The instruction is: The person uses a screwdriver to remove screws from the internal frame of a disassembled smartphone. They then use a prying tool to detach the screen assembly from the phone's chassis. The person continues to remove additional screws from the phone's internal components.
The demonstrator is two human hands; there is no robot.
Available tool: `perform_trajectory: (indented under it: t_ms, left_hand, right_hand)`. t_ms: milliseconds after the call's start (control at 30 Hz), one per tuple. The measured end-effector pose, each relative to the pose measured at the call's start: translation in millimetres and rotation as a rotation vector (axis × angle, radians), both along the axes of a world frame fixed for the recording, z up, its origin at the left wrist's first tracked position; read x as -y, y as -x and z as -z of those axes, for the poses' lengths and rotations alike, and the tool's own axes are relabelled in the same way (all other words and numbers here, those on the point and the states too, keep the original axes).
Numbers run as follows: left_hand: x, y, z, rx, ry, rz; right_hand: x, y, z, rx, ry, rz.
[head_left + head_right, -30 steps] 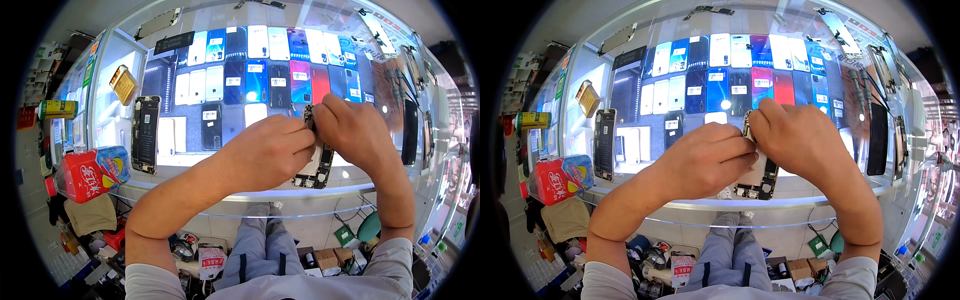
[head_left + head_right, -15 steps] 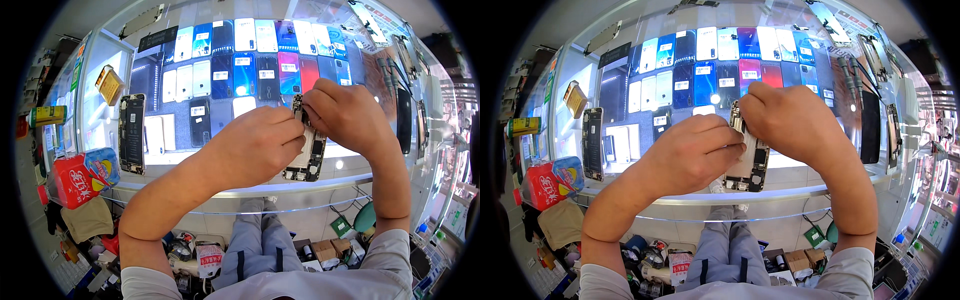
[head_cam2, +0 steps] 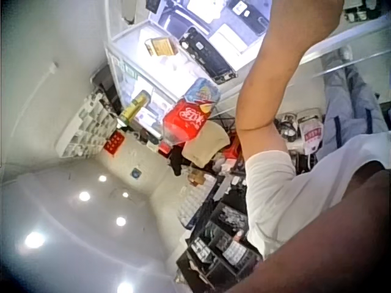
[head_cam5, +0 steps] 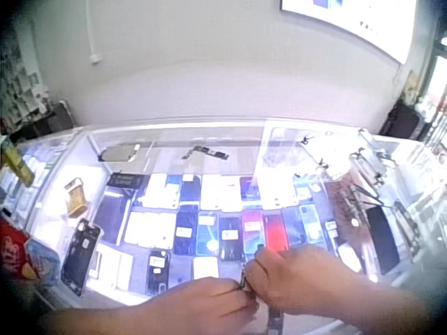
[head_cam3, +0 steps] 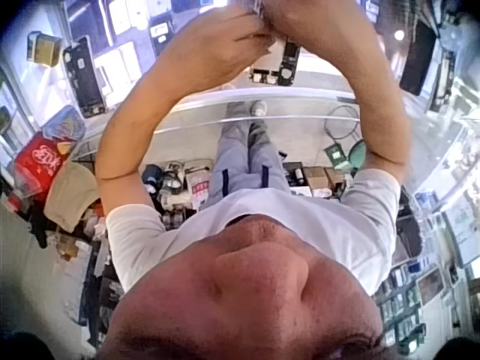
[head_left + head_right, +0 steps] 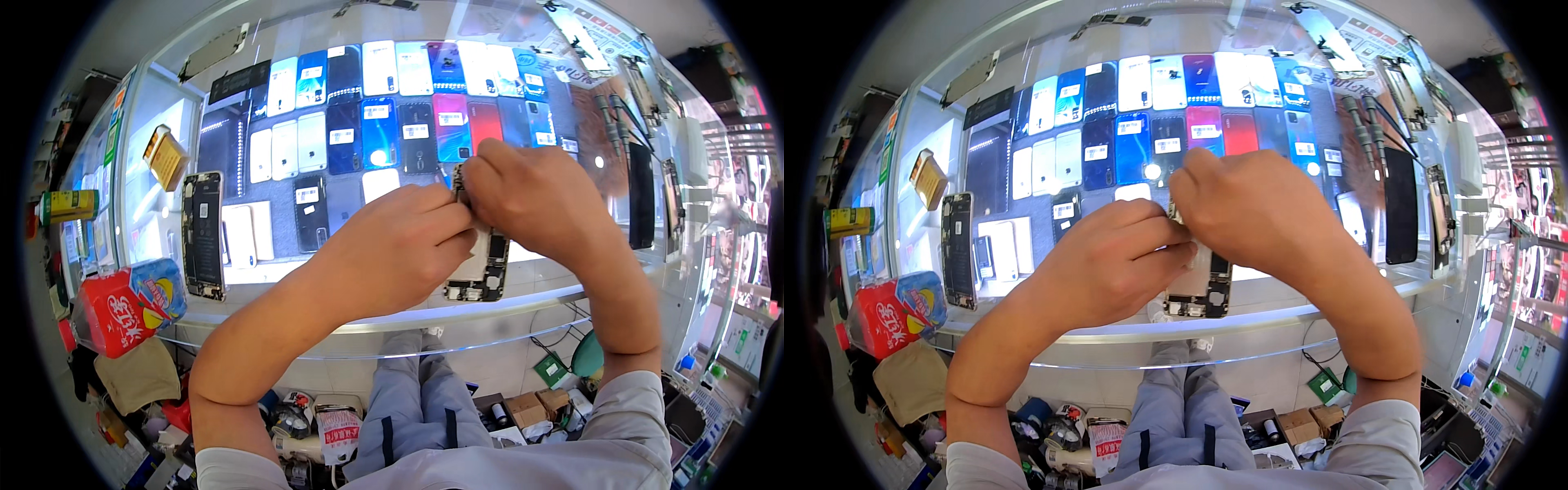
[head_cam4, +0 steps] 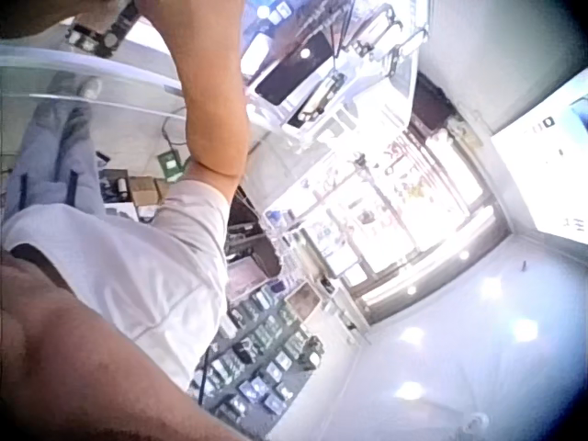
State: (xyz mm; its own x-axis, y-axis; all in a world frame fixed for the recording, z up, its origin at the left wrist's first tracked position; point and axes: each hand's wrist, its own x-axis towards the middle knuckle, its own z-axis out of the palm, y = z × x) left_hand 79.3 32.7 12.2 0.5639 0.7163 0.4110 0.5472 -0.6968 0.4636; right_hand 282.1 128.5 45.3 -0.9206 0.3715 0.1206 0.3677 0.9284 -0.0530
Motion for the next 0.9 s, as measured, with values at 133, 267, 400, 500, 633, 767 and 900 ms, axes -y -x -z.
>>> perform_trajectory:
  t_ms: [133, 267, 400, 500, 633, 767, 900]
  left_hand:
    - [0, -1, -4, -0.017, -0.005, 0.001]
    - [0, 0, -5, -0.02, -0.004, 0.002]
    - [0, 1, -5, -0.026, 0.014, 0.007]
    - [0, 1, -5, -0.016, 0.011, 0.008]
    - [0, 2, -4, -0.023, 0.016, 0.013]
    - [0, 2, -2, 0.023, 0.007, 0.012]
    - [0, 2, -3, 0.011, 0.025, 0.012]
  right_hand:
    - [0, 1, -1, 0.011, -0.012, -0.014]
    - [-2, 1, 2, 0.006, -0.006, 0.009]
    - [-6, 0, 8, -0.033, 0.024, 0.041]
    - [-9, -1, 12, -0.036, 0.012, 0.064]
    - [-13, -4, 14, -0.087, 0.082, 0.084]
    - [-25, -11, 8, -0.266, 0.161, 0.148]
    - [-52, -13, 8, -0.349, 0.165, 0.35]
